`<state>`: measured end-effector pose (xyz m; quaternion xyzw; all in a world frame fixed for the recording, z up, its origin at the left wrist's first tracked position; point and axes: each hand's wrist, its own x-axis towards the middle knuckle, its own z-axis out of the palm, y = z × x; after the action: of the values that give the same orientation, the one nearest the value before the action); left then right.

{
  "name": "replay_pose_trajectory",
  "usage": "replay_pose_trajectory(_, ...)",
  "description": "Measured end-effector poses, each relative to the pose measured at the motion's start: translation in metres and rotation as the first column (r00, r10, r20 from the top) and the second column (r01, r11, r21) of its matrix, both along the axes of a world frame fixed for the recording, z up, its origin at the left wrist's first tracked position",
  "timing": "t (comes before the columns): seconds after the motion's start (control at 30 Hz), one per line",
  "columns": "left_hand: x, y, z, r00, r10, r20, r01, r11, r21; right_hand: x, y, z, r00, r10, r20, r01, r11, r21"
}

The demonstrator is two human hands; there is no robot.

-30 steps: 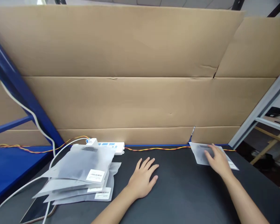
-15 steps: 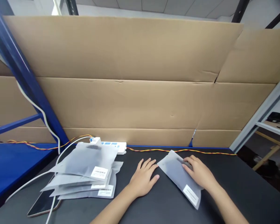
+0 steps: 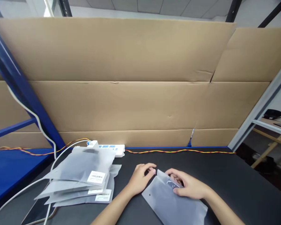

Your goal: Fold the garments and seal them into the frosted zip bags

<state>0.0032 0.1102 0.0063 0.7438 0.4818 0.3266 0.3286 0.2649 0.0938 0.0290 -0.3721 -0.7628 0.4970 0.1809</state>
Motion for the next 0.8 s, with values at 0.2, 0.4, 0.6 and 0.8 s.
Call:
replay_pose_trajectory(0.2, 0.011, -0.013, 0.004, 0.993, -0.117, -0.002, 0.116, 0.992, -0.040, -0.033, -0.011, -0.007, 0.988, -0.110, -0.105, 0.109, 0.994, -0.015)
replay_pose_trajectory(0.4, 0.012, -0.010, 0.006, 0.992, -0.125, -0.011, 0.125, 0.991, -0.045, -0.041, -0.008, -0.015, 0.936, -0.250, -0.246, 0.256, 0.967, -0.007)
replay_pose_trajectory(0.6, 0.009, -0.008, 0.006, 0.979, -0.186, -0.081, 0.183, 0.982, -0.037, -0.043, -0.005, -0.020, 0.924, -0.273, -0.269, 0.272, 0.961, -0.043)
replay_pose_trajectory(0.8, 0.013, -0.013, 0.005, 0.975, -0.217, -0.050, 0.217, 0.976, -0.001, -0.046, -0.008, -0.022, 0.945, -0.258, -0.200, 0.264, 0.965, 0.004)
